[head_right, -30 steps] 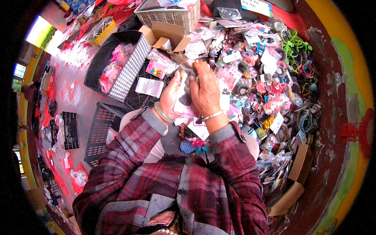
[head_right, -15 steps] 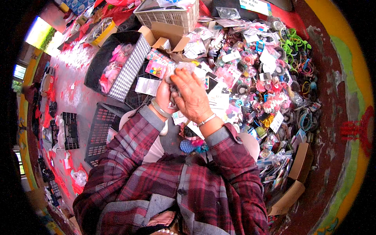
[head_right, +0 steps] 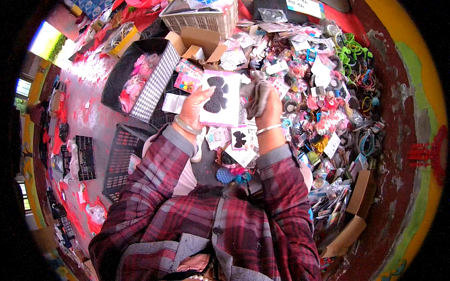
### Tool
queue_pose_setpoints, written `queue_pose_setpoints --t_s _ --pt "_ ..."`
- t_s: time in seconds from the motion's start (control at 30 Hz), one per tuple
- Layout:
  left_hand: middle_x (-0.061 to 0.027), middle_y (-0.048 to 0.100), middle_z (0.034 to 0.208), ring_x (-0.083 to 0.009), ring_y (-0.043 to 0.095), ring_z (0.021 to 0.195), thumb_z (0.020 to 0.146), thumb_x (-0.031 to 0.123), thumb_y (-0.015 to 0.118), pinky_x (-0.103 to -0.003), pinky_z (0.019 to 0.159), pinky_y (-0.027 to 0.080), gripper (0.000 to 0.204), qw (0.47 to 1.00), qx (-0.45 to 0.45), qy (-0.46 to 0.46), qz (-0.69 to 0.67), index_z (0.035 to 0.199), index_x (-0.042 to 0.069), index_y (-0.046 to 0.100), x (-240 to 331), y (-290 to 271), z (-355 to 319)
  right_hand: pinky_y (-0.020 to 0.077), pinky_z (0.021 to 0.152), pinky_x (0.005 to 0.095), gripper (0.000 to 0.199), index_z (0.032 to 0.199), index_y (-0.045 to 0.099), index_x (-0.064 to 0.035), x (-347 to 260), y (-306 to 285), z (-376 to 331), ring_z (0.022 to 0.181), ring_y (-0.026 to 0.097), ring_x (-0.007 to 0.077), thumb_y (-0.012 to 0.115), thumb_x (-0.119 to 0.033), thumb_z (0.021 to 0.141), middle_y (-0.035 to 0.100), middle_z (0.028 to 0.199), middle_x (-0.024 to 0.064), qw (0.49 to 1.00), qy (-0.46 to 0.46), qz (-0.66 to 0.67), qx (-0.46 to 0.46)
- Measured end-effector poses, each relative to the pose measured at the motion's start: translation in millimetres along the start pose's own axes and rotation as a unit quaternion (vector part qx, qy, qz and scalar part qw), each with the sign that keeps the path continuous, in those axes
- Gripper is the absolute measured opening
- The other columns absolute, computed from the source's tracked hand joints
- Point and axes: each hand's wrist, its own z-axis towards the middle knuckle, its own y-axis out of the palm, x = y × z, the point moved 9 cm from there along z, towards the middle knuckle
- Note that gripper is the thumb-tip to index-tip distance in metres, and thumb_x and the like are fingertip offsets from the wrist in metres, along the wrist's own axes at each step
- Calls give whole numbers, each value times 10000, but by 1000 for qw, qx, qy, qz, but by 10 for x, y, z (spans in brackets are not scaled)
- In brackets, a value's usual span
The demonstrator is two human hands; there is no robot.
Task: The person sorts packaged hair accessories from a large pile, wiping some packages with a cloth and placing them into a plastic crate.
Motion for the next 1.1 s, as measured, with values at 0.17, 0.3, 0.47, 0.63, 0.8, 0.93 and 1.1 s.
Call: queue_pose_setpoints --t_s 0.17,0.3,0.47,0.63,0.8,0.93,1.1 --pt "-131 595 1044 -242 614 909 863 39 473 -375 800 515 263 997 33 67 21 1124 14 495 168 73 6 443 877 394 413 1233 421 23 -11 116 -1 996 541 266 347 -233 918 527 1152 160 964 86 221 -118" --pt "-97 605 1009 -200 615 888 847 27 506 -333 787 513 238 995 34 66 66 1084 27 525 173 126 -10 436 890 389 398 1196 456 3 32 283 -105 1007 544 255 376 -276 924 550 1121 128 961 128 210 -125" --pt "-72 607 986 -154 607 855 833 21 533 -285 763 504 262 980 44 76 178 1095 11 512 86 73 4 470 803 293 416 1237 423 -39 133 335 -249 893 566 150 554 -144 856 577 1013 56 986 107 66 -112" --pt "-50 580 992 -111 544 917 817 54 583 -260 812 440 264 927 32 97 361 1062 2 499 -7 -67 117 502 677 275 452 1208 435 -34 125 282 -237 736 592 145 590 -20 783 594 875 52 991 103 15 -89" --pt "-94 600 872 -127 584 773 760 158 682 -272 647 471 389 805 160 196 536 1029 -16 461 168 -118 30 483 659 256 418 1135 510 -43 6 62 -183 728 582 136 611 24 736 591 866 41 998 -4 -65 6" --pt "-71 603 803 -130 583 702 829 249 597 -255 627 472 293 815 198 202 505 963 6 503 170 -235 -9 469 683 236 376 1099 543 -56 -363 122 -245 754 573 112 613 29 740 595 887 30 970 -193 -142 27" --pt "-111 582 1043 -212 568 908 842 570 431 -370 817 446 590 992 56 -106 48 1094 45 526 -477 -196 41 467 755 353 511 1067 564 -71 -664 840 -806 855 593 295 618 84 583 602 977 139 715 -481 -502 -77"
